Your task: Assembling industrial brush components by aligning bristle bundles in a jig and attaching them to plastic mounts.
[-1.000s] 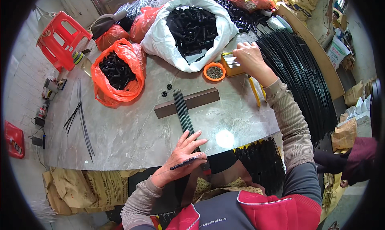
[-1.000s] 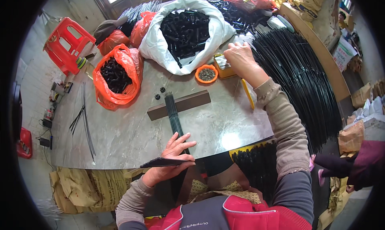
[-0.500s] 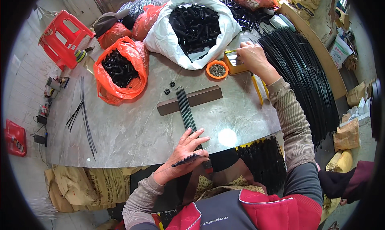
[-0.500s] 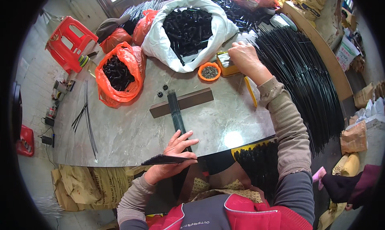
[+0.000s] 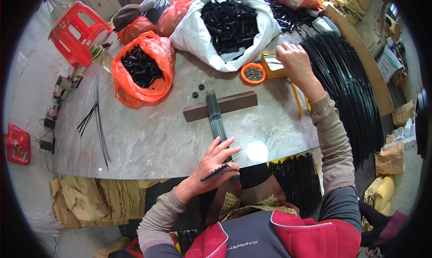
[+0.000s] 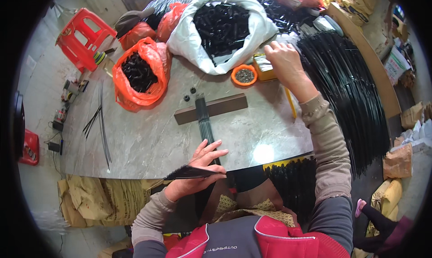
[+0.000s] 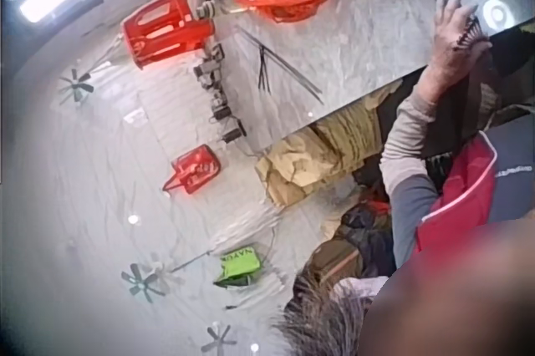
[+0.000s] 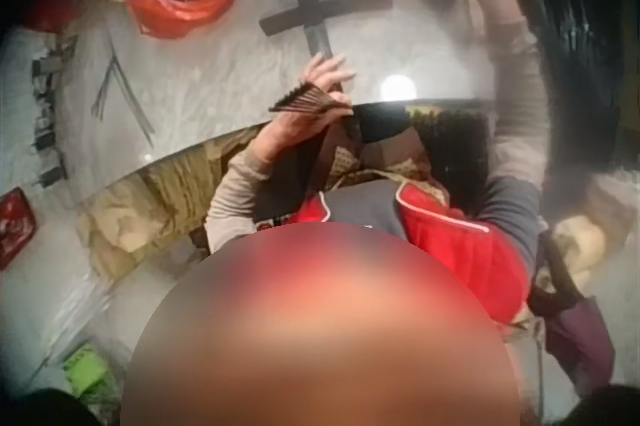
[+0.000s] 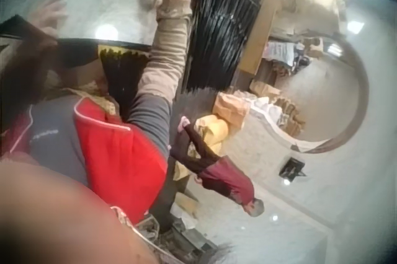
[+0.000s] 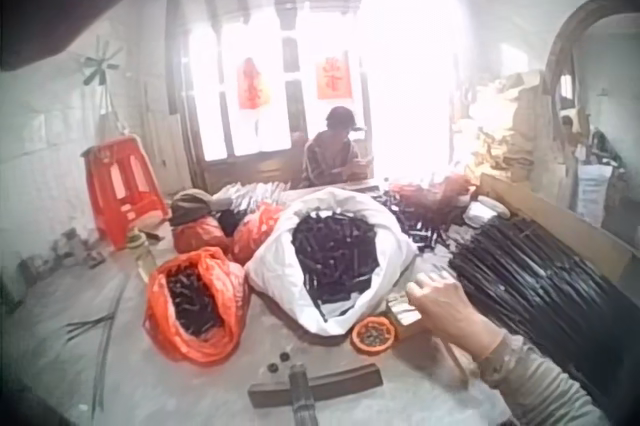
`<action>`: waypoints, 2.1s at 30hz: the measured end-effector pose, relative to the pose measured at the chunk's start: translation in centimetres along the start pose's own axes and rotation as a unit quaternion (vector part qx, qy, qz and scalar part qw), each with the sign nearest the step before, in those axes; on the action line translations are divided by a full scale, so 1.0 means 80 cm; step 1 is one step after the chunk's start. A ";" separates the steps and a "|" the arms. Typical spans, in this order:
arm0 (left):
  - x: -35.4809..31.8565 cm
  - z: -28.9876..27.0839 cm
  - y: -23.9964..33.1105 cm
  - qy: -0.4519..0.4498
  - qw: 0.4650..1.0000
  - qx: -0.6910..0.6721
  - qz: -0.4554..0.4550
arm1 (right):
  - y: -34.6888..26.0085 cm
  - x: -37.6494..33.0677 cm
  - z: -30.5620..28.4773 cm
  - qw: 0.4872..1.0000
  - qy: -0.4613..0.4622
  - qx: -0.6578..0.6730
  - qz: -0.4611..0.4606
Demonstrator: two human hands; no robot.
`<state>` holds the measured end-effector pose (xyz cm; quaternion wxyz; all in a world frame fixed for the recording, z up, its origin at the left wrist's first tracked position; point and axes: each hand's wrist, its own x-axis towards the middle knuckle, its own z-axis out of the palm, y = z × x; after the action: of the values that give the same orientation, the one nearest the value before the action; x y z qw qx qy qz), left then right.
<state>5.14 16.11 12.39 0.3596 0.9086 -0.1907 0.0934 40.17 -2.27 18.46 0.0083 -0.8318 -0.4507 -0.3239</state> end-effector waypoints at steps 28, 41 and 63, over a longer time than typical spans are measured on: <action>-0.003 0.002 -0.006 0.019 1.000 0.004 0.004 | -0.157 0.008 -0.010 0.942 -0.109 0.309 -0.066; -0.005 0.005 -0.007 0.024 1.000 0.015 0.009 | -0.159 0.006 -0.005 0.940 -0.114 0.317 -0.060; -0.005 0.007 -0.009 0.029 0.999 0.019 0.013 | -0.156 0.004 -0.004 0.934 -0.109 0.334 -0.060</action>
<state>5.12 16.32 11.40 0.3463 0.9097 -0.1906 0.1277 30.72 5.30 15.41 0.2168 -0.7825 -0.5805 -0.0616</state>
